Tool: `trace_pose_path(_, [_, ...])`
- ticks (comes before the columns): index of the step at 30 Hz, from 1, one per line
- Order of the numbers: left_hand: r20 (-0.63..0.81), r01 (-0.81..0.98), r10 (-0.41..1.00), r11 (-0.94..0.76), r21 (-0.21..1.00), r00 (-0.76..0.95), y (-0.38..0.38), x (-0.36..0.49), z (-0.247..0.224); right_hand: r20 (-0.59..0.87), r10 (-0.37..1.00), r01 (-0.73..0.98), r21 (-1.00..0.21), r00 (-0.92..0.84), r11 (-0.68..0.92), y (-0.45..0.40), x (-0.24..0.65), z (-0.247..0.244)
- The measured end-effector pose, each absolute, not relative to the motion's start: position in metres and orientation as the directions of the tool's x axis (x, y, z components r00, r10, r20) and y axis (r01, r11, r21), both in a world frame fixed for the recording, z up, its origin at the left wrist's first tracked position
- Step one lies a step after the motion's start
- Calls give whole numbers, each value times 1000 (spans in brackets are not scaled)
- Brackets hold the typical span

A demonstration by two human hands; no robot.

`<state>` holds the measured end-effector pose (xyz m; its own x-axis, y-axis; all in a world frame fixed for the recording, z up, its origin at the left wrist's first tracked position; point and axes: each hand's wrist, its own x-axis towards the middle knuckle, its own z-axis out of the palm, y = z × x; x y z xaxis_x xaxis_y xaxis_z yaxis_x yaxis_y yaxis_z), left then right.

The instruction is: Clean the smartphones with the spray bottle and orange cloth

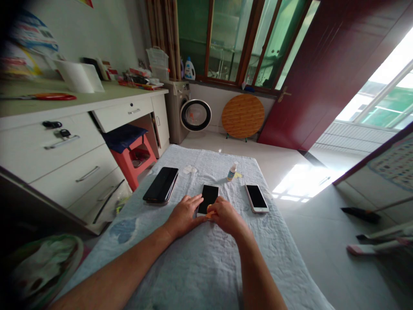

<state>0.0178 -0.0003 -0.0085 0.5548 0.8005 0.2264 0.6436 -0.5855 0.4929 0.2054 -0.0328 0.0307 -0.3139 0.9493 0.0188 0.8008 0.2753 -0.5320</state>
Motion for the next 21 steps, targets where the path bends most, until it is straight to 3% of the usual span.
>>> trace_pose_path(4, [216,647,799,-586,488,561,-1,18,-6,45,957,797,-543,-286,264,-30,205,28])
trace_pose_path(12, [209,645,801,-582,495,561,-2,19,-3,176,983,866,-484,-49,129,2,208,4])
trace_pose_path(21, [236,604,784,-601,524,575,-3,19,3,202,979,938,-336,-18,86,45,205,8])
